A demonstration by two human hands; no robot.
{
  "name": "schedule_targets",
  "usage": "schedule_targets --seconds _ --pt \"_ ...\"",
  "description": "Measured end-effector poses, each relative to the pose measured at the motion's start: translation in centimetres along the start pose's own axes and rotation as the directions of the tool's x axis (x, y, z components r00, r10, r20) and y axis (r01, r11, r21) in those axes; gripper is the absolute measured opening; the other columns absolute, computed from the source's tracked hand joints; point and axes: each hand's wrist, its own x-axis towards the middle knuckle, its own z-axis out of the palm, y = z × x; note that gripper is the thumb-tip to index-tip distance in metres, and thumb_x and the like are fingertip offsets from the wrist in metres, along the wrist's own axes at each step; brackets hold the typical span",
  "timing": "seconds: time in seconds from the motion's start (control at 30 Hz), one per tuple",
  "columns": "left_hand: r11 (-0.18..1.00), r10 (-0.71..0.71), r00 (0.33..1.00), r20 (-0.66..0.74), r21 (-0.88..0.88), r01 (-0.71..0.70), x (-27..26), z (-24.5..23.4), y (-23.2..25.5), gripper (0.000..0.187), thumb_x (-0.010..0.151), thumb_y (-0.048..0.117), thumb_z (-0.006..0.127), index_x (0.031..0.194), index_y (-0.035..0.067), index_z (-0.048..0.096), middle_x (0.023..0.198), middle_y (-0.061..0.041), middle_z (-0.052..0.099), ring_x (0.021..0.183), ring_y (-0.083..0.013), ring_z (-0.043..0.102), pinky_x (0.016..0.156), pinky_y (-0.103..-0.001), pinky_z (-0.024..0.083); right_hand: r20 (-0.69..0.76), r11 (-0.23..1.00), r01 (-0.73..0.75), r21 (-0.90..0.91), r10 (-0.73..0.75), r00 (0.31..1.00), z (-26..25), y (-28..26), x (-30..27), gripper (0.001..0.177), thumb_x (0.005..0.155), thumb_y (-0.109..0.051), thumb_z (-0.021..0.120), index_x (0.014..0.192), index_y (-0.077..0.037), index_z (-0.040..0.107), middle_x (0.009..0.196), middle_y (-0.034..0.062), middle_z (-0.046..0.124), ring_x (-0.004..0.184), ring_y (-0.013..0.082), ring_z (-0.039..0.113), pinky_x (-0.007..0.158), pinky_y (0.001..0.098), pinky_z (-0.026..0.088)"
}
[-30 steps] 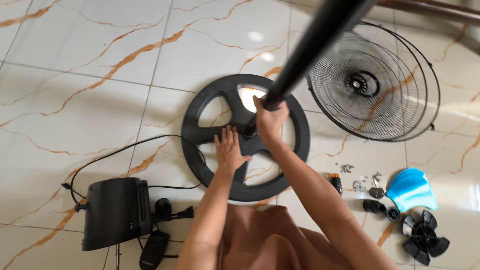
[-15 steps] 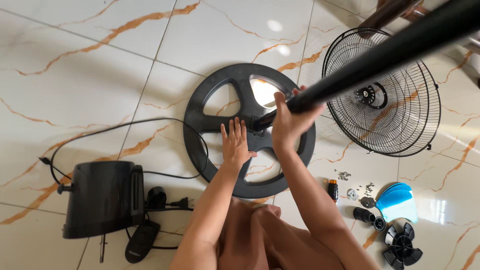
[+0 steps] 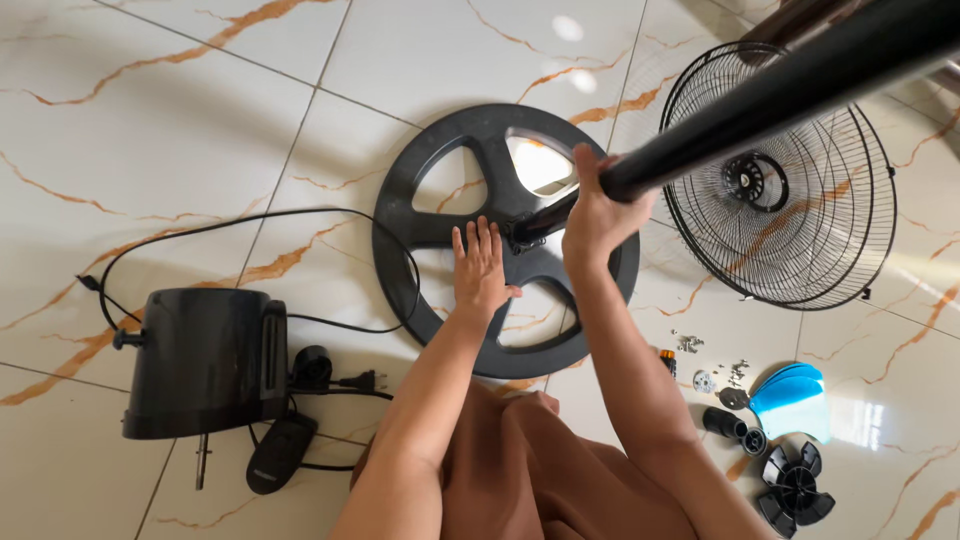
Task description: The person assembles a standing fan by attaching the base to the pole and securing it with screws. They use a screwdriver to tighten the screws and ensure the base is firmly attached.
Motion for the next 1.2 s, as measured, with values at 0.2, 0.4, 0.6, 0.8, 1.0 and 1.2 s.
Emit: schedule_targets --seconds 0.2,0.4,0.6,0.8,1.0,1.2 --pt "1.000 0.003 1.000 0.009 -0.008 -0.003 0.5 -0.6 -0.3 0.139 0.059 0.076 0.082 0.158 0.000 0.021 0.164 -0.020 0.023 0.152 -0.0348 0.021 0.123 -0.055 0.004 0.778 0.906 -0.361 0.219 0.061 0.625 -4.2 -1.4 6.0 0.043 0.074 0.012 0.077 0.105 -0.007 0.054 0.085 0.0074 0.063 0.086 0.0166 0.064 0.080 0.0300 0.053" --pt "1.000 -0.009 1.000 0.002 0.003 0.009 0.5 -0.6 -0.2 0.138 0.060 0.076 0.082 0.159 0.000 0.022 0.165 -0.019 0.025 0.153 -0.0340 0.022 0.126 -0.054 0.006 0.040 0.998 -0.019 -0.061 0.021 0.999 -0.7 -0.3 0.0 0.047 0.080 0.011 0.083 0.113 -0.007 0.055 0.094 0.0017 0.063 0.088 0.0115 0.062 0.083 0.0260 0.053" --pt "1.000 0.004 1.000 -0.002 -0.027 -0.004 -0.2 -0.1 -0.4 0.139 0.059 0.075 0.082 0.158 0.000 0.020 0.165 -0.017 0.022 0.153 -0.0334 0.020 0.125 -0.054 0.006 0.433 0.961 -0.180 0.212 0.073 0.898 -3.0 2.4 3.2 0.037 0.082 0.019 0.079 0.103 -0.002 0.056 0.091 0.0079 0.061 0.088 0.0159 0.061 0.081 0.0289 0.050" --pt "0.999 0.016 1.000 -0.016 -0.044 -0.017 -0.5 0.5 -0.8 0.140 0.059 0.077 0.081 0.158 0.000 0.020 0.166 -0.019 0.021 0.153 -0.0345 0.019 0.125 -0.054 0.005 0.709 0.919 -0.381 0.103 0.201 0.676 -5.4 0.4 4.8 0.046 0.077 0.014 0.079 0.111 -0.007 0.056 0.092 0.0072 0.062 0.093 0.0184 0.063 0.086 0.0344 0.054" --pt "0.999 0.008 1.000 -0.027 -0.047 -0.009 0.1 0.5 -0.6 0.139 0.058 0.077 0.081 0.159 0.002 0.020 0.166 -0.017 0.021 0.154 -0.0337 0.019 0.126 -0.053 0.005 -0.002 0.985 0.053 -0.165 -0.054 0.999 -0.1 4.4 -2.0 0.058 0.077 0.013 0.084 0.122 -0.002 0.051 0.099 0.0074 0.062 0.094 0.0184 0.061 0.087 0.0371 0.051" --pt "0.998 0.019 1.000 -0.022 -0.055 -0.020 0.6 -0.3 -0.9 0.139 0.059 0.078 0.081 0.159 0.003 0.019 0.166 -0.017 0.019 0.153 -0.0338 0.018 0.125 -0.053 0.004 0.746 0.886 -0.406 0.224 0.112 0.656 -5.0 2.5 6.0 0.046 0.070 0.014 0.079 0.103 -0.009 0.056 0.092 0.0062 0.060 0.092 0.0175 0.061 0.087 0.0353 0.054"
